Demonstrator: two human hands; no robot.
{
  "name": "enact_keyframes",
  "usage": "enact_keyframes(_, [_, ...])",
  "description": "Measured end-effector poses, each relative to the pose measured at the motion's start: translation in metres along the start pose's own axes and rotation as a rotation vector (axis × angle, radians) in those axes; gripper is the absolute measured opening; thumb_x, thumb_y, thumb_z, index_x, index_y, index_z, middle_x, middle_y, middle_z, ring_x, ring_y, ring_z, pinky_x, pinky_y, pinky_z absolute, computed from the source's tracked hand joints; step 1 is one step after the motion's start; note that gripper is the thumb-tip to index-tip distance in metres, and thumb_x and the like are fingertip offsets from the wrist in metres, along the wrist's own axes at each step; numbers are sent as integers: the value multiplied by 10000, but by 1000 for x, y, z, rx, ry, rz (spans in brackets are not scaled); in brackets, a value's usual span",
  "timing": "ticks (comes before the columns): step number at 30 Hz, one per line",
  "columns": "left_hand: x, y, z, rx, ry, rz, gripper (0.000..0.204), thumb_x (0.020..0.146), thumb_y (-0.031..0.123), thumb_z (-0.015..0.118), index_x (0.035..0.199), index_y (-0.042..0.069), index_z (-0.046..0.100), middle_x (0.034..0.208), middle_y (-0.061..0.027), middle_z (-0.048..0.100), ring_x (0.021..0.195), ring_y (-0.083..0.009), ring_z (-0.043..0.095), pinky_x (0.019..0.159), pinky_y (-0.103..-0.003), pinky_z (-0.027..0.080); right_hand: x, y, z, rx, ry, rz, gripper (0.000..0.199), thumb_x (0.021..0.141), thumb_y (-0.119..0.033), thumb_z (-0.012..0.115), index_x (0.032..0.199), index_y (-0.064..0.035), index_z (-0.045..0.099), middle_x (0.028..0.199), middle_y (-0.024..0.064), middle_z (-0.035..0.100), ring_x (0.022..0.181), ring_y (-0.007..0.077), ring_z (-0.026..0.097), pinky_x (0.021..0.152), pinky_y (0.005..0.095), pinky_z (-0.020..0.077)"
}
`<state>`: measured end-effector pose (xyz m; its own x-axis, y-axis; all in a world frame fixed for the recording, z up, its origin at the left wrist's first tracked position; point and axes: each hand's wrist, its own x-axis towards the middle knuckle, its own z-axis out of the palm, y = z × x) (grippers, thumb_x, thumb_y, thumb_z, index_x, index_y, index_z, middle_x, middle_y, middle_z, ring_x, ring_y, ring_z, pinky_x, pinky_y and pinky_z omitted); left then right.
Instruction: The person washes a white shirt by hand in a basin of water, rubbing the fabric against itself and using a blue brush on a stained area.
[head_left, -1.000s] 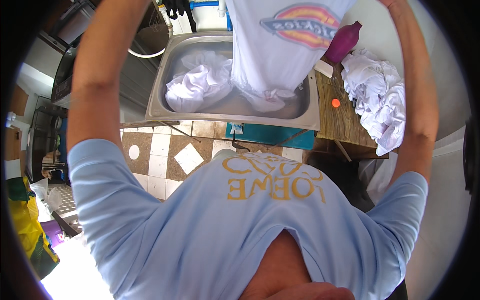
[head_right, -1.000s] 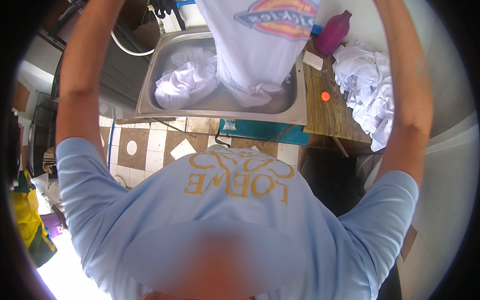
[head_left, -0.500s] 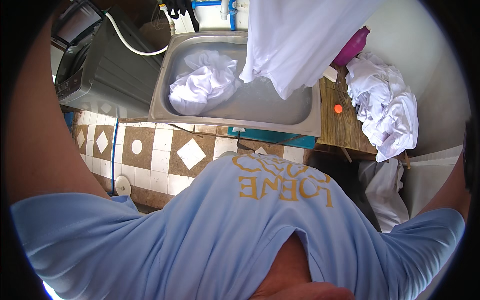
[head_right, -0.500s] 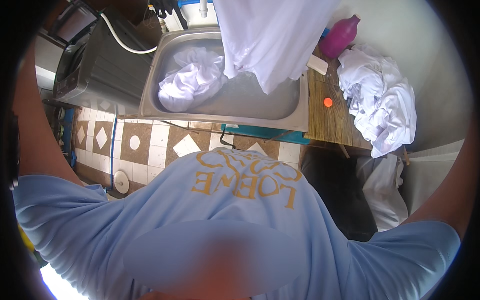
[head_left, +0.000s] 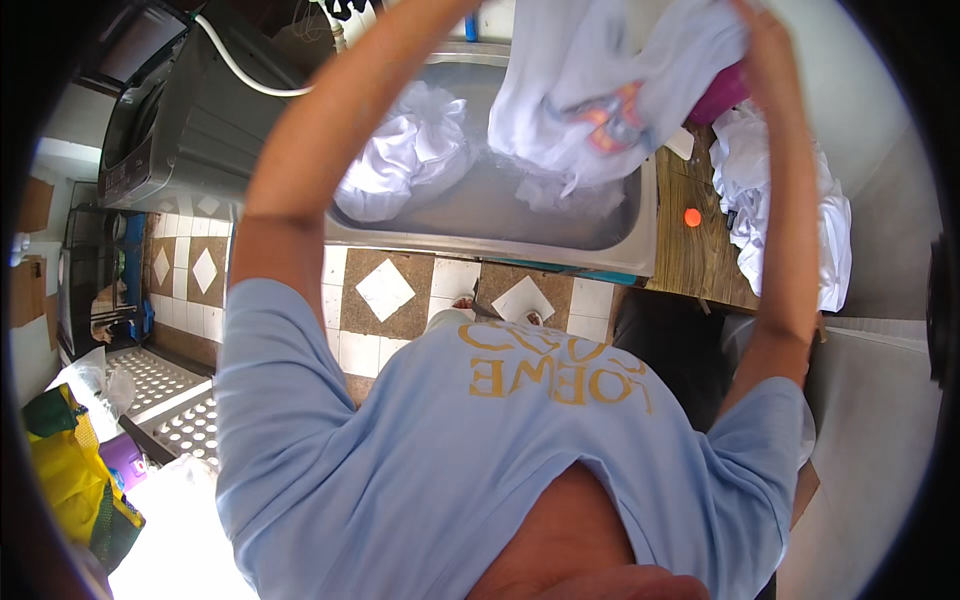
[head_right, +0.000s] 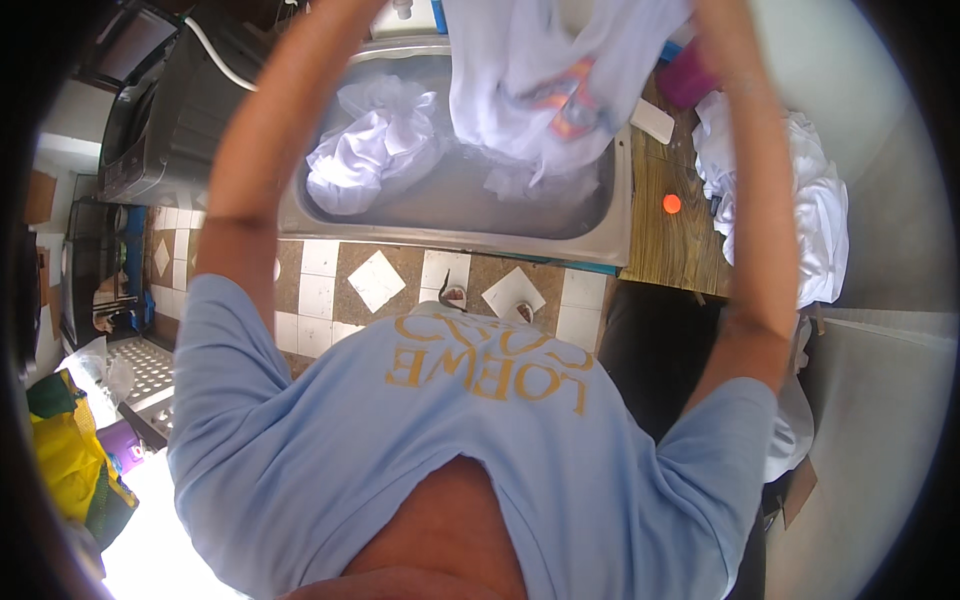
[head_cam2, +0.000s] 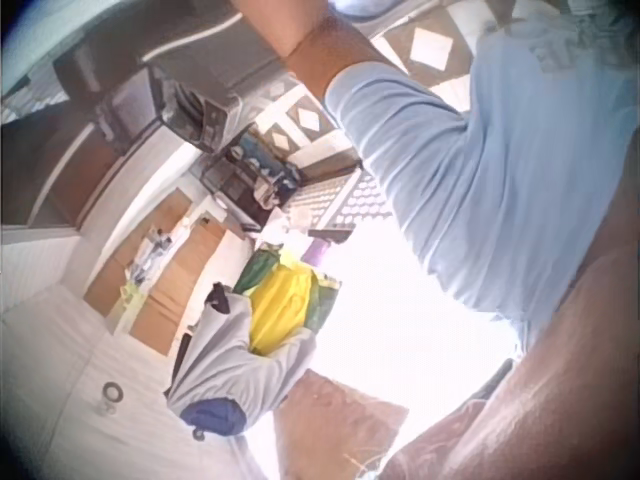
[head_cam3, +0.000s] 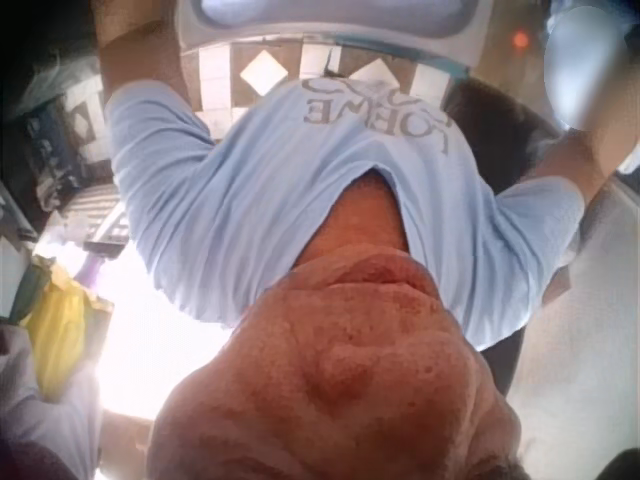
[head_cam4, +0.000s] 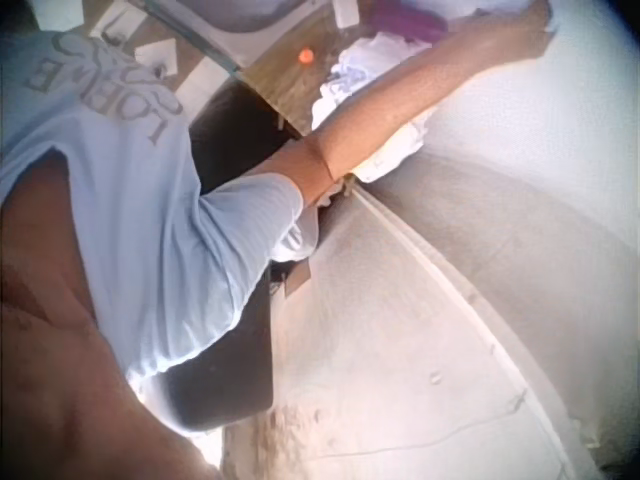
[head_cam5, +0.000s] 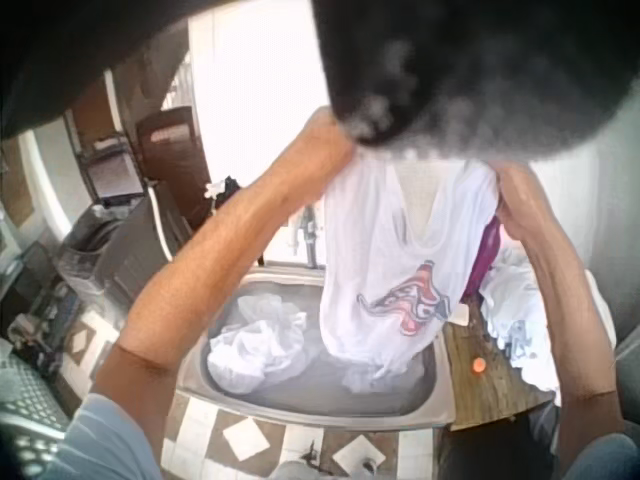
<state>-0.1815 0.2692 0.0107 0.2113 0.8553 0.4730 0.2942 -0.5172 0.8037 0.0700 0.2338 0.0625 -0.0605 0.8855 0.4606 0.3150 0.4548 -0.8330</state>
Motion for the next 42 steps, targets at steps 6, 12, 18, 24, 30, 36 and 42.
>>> enact_keyframes(6, [-139,-182,114,537,100,-295,278,840,352,556,1031,208,697,1144,-166,576,969,-386,585,842,-477,451,-112,242,94,-441,-182,93,314,765,-229,675,1049,-96,685,998,149,647,855,290,631,751,346,494])
enact_keyframes(12, [-175,-206,161,609,50,-255,350,840,337,560,1173,263,637,1288,-189,494,1029,-452,550,916,-531,417,-163,306,158,-626,-13,71,380,785,-286,645,1156,-207,651,1262,233,492,1085,425,527,918,481,431])
enact_keyframes(18, [-169,-267,171,503,77,-264,369,791,269,605,1149,189,644,1157,-199,579,1005,-402,569,893,-501,440,-157,332,188,-596,117,154,492,811,-232,607,1297,-188,546,1206,236,547,1045,385,577,889,433,467])
enact_keyframes(24, [-134,-177,193,175,267,-280,276,682,237,705,930,117,684,995,-167,627,943,-354,595,753,-469,479,-114,364,166,1063,163,834,268,857,-204,549,1028,-16,635,879,55,625,765,160,606,706,296,488])
enact_keyframes(30, [-129,-163,192,404,265,-232,261,644,286,747,822,106,682,899,-137,643,802,-328,627,684,-411,496,-137,303,177,966,205,909,226,864,-208,544,961,-30,643,880,56,626,759,165,603,691,298,484])
enact_keyframes(36, [-133,-163,189,202,325,-309,278,675,306,706,817,68,678,808,-146,673,741,-338,646,675,-391,510,-131,318,174,719,149,747,199,856,-205,563,953,-52,644,871,58,619,745,167,595,665,293,481])
enact_keyframes(42, [-125,-198,161,312,231,-522,244,733,306,655,832,86,695,805,-142,676,787,-353,648,716,-411,509,-136,316,186,737,300,776,194,859,-208,576,967,-57,633,881,58,602,768,161,586,665,294,476])
